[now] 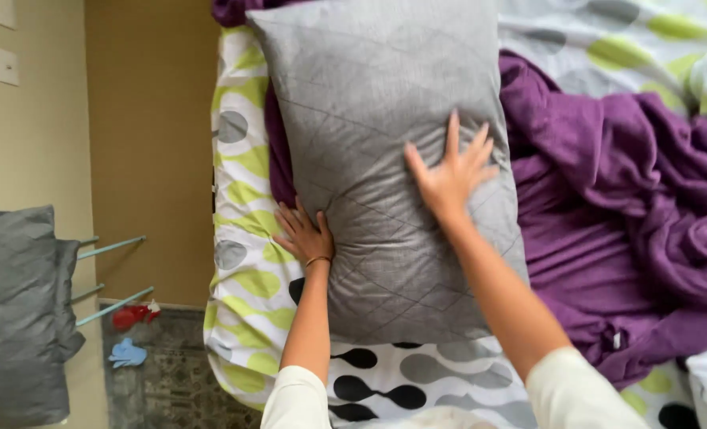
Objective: The person inserts a white pillow into a gray pillowcase on a bed. They align the corners, pull the case over the pillow, and smooth the fabric to fit it properly.
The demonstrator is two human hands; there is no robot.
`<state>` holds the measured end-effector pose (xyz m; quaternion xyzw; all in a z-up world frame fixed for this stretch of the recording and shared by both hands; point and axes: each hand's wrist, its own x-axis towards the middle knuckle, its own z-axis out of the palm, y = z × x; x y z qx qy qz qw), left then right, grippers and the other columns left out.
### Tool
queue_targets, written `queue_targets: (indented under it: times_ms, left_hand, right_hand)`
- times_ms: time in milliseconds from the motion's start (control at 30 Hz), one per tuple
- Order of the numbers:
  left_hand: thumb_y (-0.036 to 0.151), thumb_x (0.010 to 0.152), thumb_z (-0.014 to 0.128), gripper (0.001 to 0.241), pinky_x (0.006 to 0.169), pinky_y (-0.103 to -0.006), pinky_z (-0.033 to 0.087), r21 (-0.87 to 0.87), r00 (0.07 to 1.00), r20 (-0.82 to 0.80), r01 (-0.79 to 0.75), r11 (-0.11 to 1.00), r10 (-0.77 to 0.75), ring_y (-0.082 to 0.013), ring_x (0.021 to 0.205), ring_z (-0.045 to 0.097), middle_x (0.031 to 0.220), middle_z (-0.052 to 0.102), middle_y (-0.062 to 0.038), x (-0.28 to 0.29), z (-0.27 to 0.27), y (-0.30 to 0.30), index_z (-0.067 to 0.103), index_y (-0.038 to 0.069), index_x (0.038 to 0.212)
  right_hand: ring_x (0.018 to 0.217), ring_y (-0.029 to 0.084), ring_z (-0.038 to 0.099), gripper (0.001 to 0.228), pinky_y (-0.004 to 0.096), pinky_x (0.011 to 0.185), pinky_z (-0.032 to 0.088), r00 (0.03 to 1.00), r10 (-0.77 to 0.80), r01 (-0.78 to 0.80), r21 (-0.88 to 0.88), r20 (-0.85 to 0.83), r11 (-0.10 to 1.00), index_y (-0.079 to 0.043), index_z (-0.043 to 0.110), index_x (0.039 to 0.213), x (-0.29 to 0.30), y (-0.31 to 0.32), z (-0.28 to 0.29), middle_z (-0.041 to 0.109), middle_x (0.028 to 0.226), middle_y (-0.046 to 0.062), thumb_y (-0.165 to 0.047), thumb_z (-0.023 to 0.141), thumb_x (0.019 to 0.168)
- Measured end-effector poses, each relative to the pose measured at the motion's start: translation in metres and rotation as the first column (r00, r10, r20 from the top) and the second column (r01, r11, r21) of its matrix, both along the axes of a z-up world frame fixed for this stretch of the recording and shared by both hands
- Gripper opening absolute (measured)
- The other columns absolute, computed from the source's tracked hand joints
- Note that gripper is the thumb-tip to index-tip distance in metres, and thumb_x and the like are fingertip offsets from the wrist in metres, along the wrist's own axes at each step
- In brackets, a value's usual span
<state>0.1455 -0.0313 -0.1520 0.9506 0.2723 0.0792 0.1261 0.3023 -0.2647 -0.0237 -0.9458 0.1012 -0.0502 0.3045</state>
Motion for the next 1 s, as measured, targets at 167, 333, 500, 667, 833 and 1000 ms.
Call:
queue_targets:
  times_ms: [167, 333, 500, 667, 833, 1000]
  left_hand:
    - [0.054, 0.108, 0.032, 0.064, 0.11, -0.0765, 0.013, 0.172, 0.987, -0.163, 0.032, 0.985, -0.004, -0.0351, 0.159, 0.011, 0.173, 0.012, -0.011, -0.014, -0.089, 0.033, 0.027, 0.024, 0.164]
    - [0.025, 0.101, 0.053, 0.055, 0.128, -0.0441, 0.023, -0.798, 0.922, 0.046, -0.198, 0.57, 0.384, -0.0296, 0.152, 0.033, 0.162, 0.04, -0.016, 0.048, 0.053, 0.035, 0.047, 0.014, 0.154]
    - [0.054, 0.095, 0.064, 0.049, 0.117, -0.0759, 0.016, -0.102, 0.931, 0.207, 0.326, 0.94, -0.3, -0.037, 0.152, 0.036, 0.159, 0.047, -0.01, 0.155, 0.141, -0.081, 0.059, 0.043, 0.143]
    - [0.071, 0.094, 0.052, 0.061, 0.115, -0.0736, 0.018, 0.18, 0.969, 0.074, 0.219, 0.959, -0.235, -0.0333, 0.155, 0.028, 0.165, 0.037, -0.007, 0.144, 0.077, -0.081, 0.041, 0.053, 0.151]
    - [0.083, 0.089, 0.051, 0.082, 0.111, -0.074, 0.03, 0.176, 0.998, 0.029, 0.052, 0.983, -0.058, -0.0432, 0.156, 0.022, 0.169, 0.024, -0.016, 0.074, 0.066, -0.068, 0.033, 0.044, 0.158]
    - [0.069, 0.099, 0.047, 0.086, 0.118, -0.0637, 0.026, -0.192, 0.985, -0.163, -0.093, 0.977, 0.062, -0.0387, 0.154, 0.026, 0.164, 0.033, -0.024, -0.044, 0.016, -0.035, 0.034, 0.011, 0.161]
  right_hand:
    - [0.149, 0.062, 0.006, 0.088, 0.087, 0.107, 0.001, 0.979, 0.169, -0.129, -0.291, 0.117, 0.948, -0.033, 0.038, 0.161, 0.063, 0.067, -0.008, 0.004, 0.166, 0.029, -0.079, 0.065, 0.091]
    - [0.146, 0.064, 0.008, 0.068, 0.088, 0.103, 0.003, 0.909, 0.377, -0.308, -0.325, 0.176, 0.894, -0.044, 0.054, 0.15, 0.036, 0.095, -0.035, 0.02, 0.164, 0.028, -0.07, 0.061, 0.088]
    - [0.146, 0.064, 0.009, 0.06, 0.088, 0.104, 0.003, 0.892, 0.449, -0.407, -0.336, 0.056, 0.85, -0.044, 0.047, 0.155, 0.043, 0.063, -0.04, 0.02, 0.165, 0.027, -0.064, 0.053, 0.099]
    - [0.151, 0.051, 0.019, 0.051, 0.08, 0.112, 0.007, 0.827, 0.549, -0.474, -0.378, 0.118, 0.795, -0.039, 0.056, 0.149, -0.01, 0.017, -0.023, 0.035, 0.164, 0.019, -0.058, 0.051, 0.102]
    - [0.155, 0.044, 0.017, 0.049, 0.073, 0.117, 0.007, 0.836, 0.547, -0.503, -0.34, 0.042, 0.795, -0.037, 0.057, 0.148, -0.107, -0.001, -0.015, 0.035, 0.165, 0.017, -0.053, 0.049, 0.102]
    - [0.156, 0.044, 0.016, 0.061, 0.073, 0.119, 0.005, 0.862, 0.507, -0.469, -0.333, 0.03, 0.818, -0.036, 0.053, 0.149, -0.203, -0.044, -0.047, 0.028, 0.168, 0.018, -0.063, 0.052, 0.094]
